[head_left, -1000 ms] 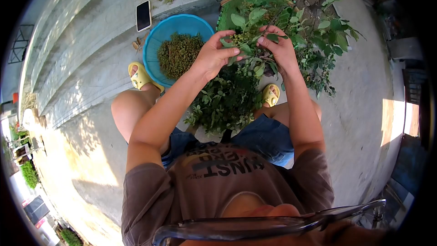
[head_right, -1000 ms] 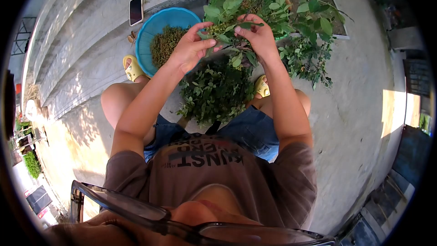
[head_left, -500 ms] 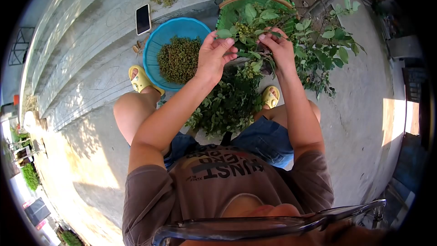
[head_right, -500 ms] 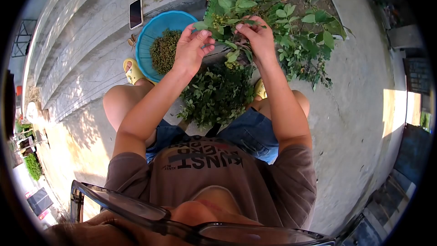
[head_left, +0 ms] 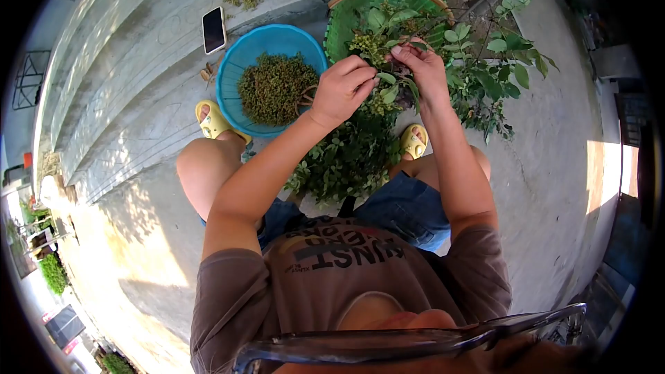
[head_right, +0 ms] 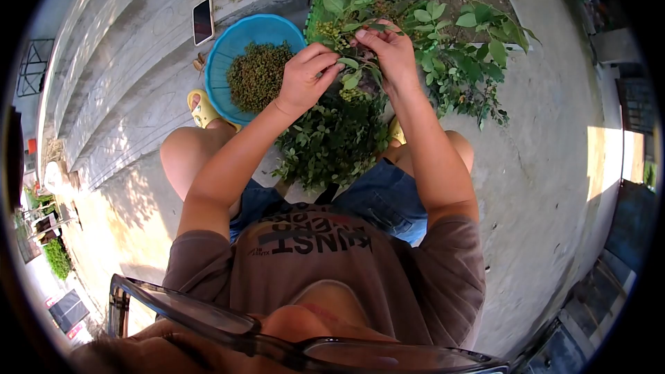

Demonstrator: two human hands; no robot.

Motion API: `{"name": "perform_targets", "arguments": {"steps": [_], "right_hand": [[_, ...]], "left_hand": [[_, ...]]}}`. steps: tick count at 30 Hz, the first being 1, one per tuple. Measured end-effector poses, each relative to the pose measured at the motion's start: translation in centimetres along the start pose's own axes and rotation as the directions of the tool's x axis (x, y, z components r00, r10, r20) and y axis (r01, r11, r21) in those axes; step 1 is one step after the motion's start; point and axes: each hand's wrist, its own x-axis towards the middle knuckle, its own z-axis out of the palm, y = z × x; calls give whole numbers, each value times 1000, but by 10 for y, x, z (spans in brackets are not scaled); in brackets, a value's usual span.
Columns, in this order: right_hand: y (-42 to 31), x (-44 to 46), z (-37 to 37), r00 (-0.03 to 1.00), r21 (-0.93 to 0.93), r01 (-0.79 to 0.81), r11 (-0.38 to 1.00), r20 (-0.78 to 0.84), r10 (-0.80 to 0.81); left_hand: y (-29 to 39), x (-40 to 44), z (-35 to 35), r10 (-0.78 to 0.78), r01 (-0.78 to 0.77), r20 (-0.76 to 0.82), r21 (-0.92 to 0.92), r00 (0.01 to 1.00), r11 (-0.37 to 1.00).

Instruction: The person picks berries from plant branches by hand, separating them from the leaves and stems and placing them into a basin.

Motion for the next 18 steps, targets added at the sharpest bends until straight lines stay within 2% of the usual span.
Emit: {"name": "perform_targets", "arguments": {"steps": [4, 6, 10, 13, 15, 17, 18], "right_hand": [[4, 3, -5, 1000, 16, -27, 1000, 5, 27], [4, 2, -6, 1000, 51, -23, 998, 21, 22], [-5, 1, -10, 1000, 77, 2, 997, 14, -3], [-6, 1, -13, 1000, 33, 2, 999, 19, -2], [-4, 1, -13, 1000, 30, -10, 999, 25, 10], [-5, -1, -12, 999, 24, -20, 1000, 32, 19], [-7, -1, -10, 999, 8, -9, 1000, 49, 8]], "left_hand": [[-3, -2, 8, 1, -5, 30, 123, 1000, 992], [-5, -1, 11, 56, -69, 67, 214, 996, 974], [-2, 3, 4, 58, -71, 65, 209, 996, 975], [5, 4, -9, -13, -5, 114, 152, 993, 988], [2, 5, -13, 9, -13, 91, 53, 996, 999], [2, 7, -16, 1, -3, 55, 41, 999, 999], [5, 11, -19, -66, 66, 5, 16, 998, 998]]}}
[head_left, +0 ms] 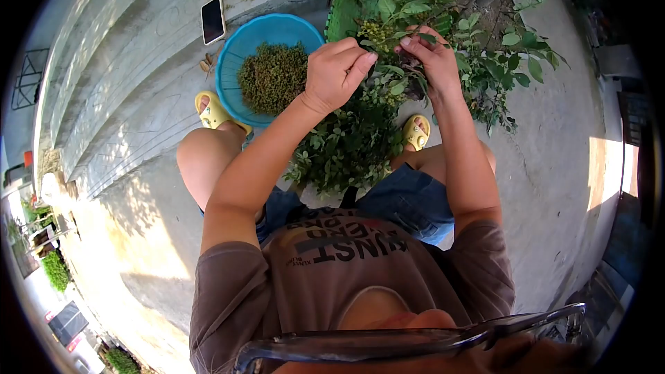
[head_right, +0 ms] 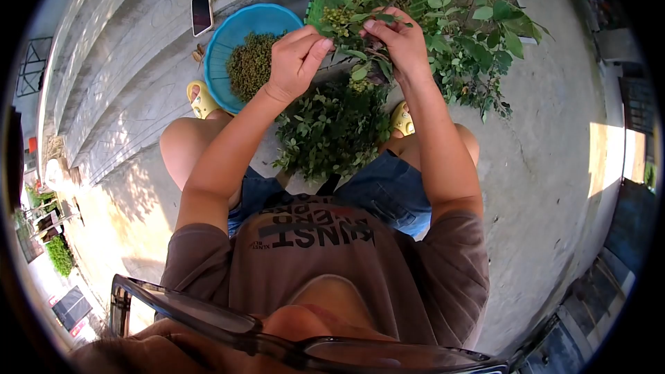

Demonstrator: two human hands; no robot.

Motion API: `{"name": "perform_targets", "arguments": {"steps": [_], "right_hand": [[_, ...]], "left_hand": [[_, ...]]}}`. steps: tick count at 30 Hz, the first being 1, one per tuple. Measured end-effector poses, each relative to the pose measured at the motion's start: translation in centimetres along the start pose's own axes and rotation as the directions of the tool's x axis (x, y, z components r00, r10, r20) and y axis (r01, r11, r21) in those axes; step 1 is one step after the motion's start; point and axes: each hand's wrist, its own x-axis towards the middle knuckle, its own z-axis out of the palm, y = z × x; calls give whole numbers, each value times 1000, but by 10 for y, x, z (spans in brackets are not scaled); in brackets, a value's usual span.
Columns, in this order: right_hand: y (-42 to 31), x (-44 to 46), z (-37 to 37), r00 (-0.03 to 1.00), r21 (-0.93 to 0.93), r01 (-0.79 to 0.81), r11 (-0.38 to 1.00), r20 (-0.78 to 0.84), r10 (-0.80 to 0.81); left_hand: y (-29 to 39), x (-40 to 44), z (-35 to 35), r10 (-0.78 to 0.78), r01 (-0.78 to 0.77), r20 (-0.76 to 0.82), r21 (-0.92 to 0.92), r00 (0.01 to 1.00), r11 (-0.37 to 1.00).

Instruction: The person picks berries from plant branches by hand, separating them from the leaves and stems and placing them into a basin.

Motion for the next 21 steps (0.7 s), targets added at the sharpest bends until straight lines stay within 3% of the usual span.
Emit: {"name": "perform_targets", "arguments": {"steps": [2, 5, 10, 13, 15, 19, 21], "right_hand": [[0, -1, 2, 1000, -17, 10, 1000, 20, -10], [1, -2, 2, 1000, -20, 13, 1000, 12, -13], [0, -4, 6, 997, -106, 32, 994, 70, -25], [-4, -5, 3, 995, -128, -3, 992, 99, 16], [-1, -4, 2, 995, -132, 13, 991, 100, 0], [4, 0, -4, 982, -142, 15, 990, 190, 12], [2, 0, -5, 978, -163, 17, 986, 208, 18]], "left_hand": [[5, 6, -8, -150, 148, -29, -52, 988, 988], [4, 25, -11, -17, 20, -134, 20, 991, 1000], [-2, 27, -7, -172, 157, 92, 153, 981, 976], [-4, 26, -12, -308, 299, 229, 75, 923, 951], [-4, 29, -19, -449, 474, 352, 16, 821, 880], [-8, 29, -27, -467, 506, 438, 32, 768, 862], [-15, 27, -25, -450, 568, 496, -110, 743, 816]]}}
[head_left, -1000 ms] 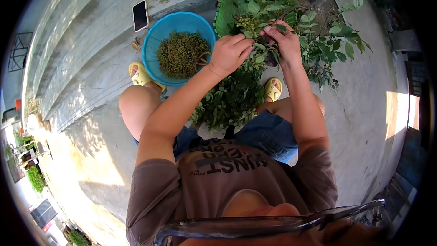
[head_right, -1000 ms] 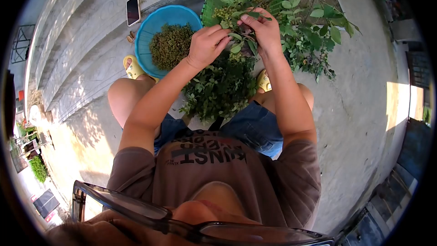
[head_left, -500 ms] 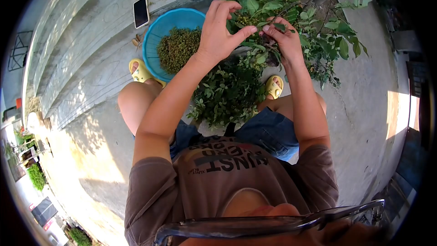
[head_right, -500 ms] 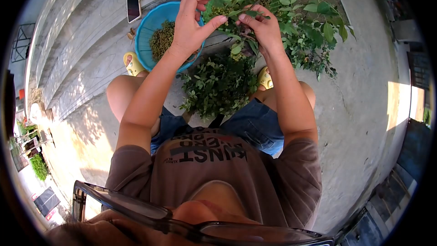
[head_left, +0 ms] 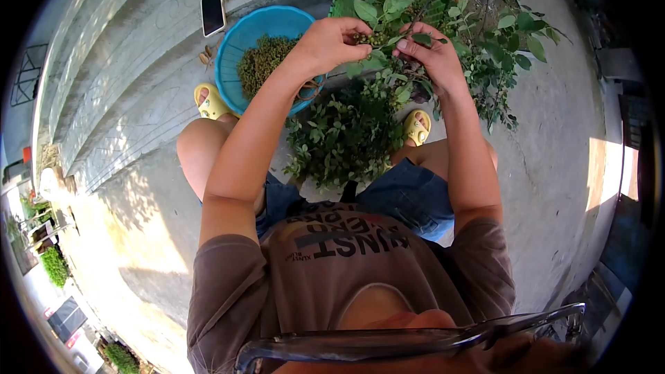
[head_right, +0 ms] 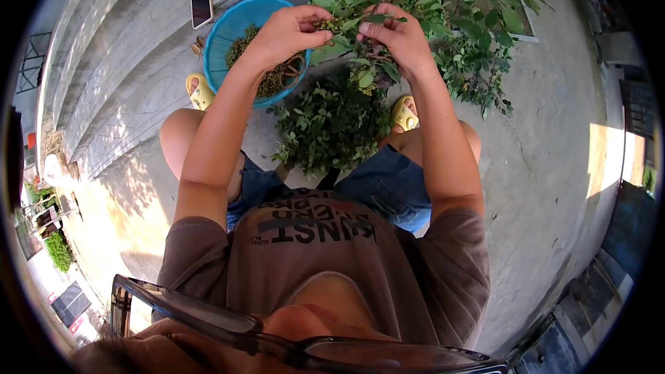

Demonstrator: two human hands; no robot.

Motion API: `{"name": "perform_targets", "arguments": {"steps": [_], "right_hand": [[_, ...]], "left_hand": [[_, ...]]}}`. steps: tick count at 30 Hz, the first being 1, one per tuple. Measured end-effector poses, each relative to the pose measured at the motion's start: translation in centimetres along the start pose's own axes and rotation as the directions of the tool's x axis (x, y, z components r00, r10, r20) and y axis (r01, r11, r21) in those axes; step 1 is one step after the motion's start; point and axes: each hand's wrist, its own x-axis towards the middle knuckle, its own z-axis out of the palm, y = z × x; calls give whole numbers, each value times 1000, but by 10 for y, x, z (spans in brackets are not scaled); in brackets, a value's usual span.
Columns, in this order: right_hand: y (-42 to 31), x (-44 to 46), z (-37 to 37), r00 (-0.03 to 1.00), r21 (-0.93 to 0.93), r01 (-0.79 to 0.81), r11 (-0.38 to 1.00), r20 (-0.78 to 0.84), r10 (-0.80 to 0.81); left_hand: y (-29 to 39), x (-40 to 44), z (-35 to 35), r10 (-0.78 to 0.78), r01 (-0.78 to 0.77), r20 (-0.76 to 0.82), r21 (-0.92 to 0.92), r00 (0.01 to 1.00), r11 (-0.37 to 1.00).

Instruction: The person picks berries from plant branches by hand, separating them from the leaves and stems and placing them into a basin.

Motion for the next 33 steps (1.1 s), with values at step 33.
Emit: {"name": "perform_targets", "arguments": {"steps": [33], "right_hand": [[23, 3, 19, 964, -285, 203, 937, -112, -243]], "left_hand": [[-36, 9, 49, -295, 32, -316, -633, 902, 774]]}}
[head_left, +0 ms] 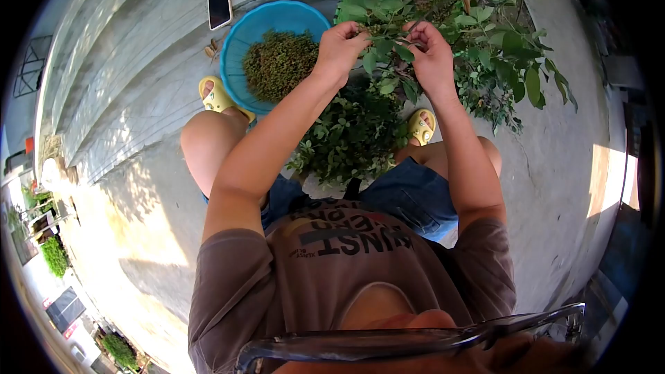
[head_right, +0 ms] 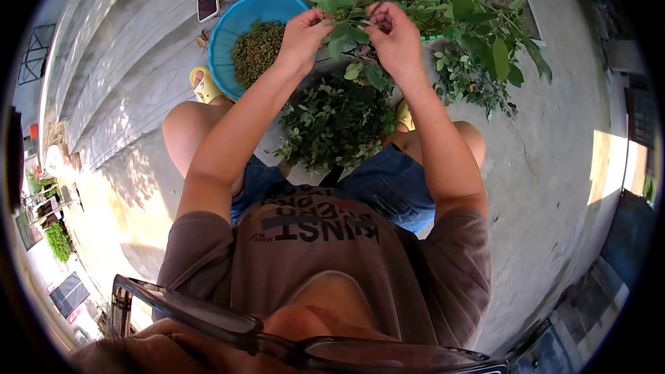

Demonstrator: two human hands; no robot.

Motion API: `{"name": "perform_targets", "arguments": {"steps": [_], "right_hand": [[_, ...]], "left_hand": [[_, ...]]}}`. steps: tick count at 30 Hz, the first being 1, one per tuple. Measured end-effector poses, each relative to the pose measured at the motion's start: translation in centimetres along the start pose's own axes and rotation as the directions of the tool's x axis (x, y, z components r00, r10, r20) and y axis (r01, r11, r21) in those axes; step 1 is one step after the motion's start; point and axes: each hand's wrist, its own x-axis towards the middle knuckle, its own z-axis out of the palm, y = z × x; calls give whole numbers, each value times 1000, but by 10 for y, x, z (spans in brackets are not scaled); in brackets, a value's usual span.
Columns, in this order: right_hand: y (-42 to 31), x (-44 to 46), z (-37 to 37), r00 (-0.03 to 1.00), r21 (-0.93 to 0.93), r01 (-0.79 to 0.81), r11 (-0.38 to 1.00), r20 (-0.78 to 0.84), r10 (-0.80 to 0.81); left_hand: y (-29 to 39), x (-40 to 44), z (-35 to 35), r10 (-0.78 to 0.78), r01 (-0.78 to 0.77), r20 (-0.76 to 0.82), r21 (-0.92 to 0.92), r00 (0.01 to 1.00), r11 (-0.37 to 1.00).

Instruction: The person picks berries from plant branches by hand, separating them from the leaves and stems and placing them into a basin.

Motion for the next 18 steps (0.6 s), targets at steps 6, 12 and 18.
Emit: {"name": "perform_targets", "arguments": {"steps": [6, 12, 18], "right_hand": [[1, 6, -7, 998, -137, 60, 989, -27, -65], [-24, 7, -22, 979, 313, -199, 929, 99, 177], [-18, 11, -45, 977, 372, -212, 904, 109, 184]], "left_hand": [[16, -5, -2, -269, 303, 143, -361, 953, 882], [15, -3, -20, -224, 388, 358, -496, 907, 777], [28, -8, -26, -133, 338, 410, -480, 902, 810]]}}
